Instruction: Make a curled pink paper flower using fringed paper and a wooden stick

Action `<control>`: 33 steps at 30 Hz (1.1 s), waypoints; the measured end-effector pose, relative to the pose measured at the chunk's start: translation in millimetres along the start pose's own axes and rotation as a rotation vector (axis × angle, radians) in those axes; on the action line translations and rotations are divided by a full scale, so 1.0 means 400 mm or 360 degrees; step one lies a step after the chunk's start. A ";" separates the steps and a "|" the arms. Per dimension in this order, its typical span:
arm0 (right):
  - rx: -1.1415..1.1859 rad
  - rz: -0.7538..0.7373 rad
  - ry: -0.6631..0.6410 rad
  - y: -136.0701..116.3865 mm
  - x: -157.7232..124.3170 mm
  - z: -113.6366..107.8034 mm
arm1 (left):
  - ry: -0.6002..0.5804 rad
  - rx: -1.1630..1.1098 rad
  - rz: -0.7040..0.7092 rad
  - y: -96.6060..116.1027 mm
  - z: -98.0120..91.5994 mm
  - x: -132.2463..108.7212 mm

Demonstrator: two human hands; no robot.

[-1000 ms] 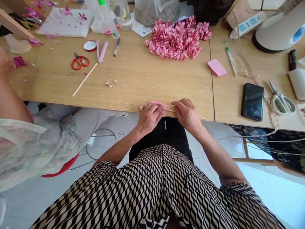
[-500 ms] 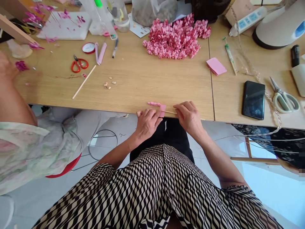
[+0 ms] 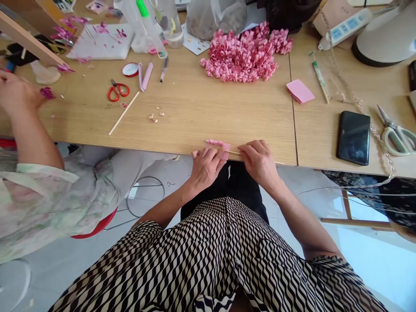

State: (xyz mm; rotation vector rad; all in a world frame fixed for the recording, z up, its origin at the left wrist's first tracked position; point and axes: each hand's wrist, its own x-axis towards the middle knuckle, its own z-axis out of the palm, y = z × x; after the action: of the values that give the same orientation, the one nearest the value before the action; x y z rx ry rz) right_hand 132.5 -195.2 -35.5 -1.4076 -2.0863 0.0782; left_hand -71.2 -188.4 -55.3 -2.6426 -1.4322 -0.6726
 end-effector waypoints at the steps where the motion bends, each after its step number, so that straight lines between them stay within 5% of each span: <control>1: 0.0000 -0.0013 -0.0013 -0.001 -0.002 0.000 | 0.0005 0.0011 0.0013 0.001 -0.001 -0.001; 12: 0.0015 -0.0061 -0.0298 0.007 0.025 0.012 | 0.0015 0.0019 -0.0092 0.011 0.008 -0.005; 21: -0.0011 -0.0112 -0.0330 0.010 0.027 0.010 | -0.0073 -0.0021 -0.0218 0.048 -0.005 -0.005; 33: 0.0241 0.0046 -0.0079 0.028 0.037 0.022 | -0.0027 0.0056 -0.0265 0.060 0.012 0.009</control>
State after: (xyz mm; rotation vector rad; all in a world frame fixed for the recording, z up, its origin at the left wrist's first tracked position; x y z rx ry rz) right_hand 133.5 -175.1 -40.2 -1.3565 -2.0540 0.2799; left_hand -48.4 -198.2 -54.4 -2.5290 -1.6666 -0.6334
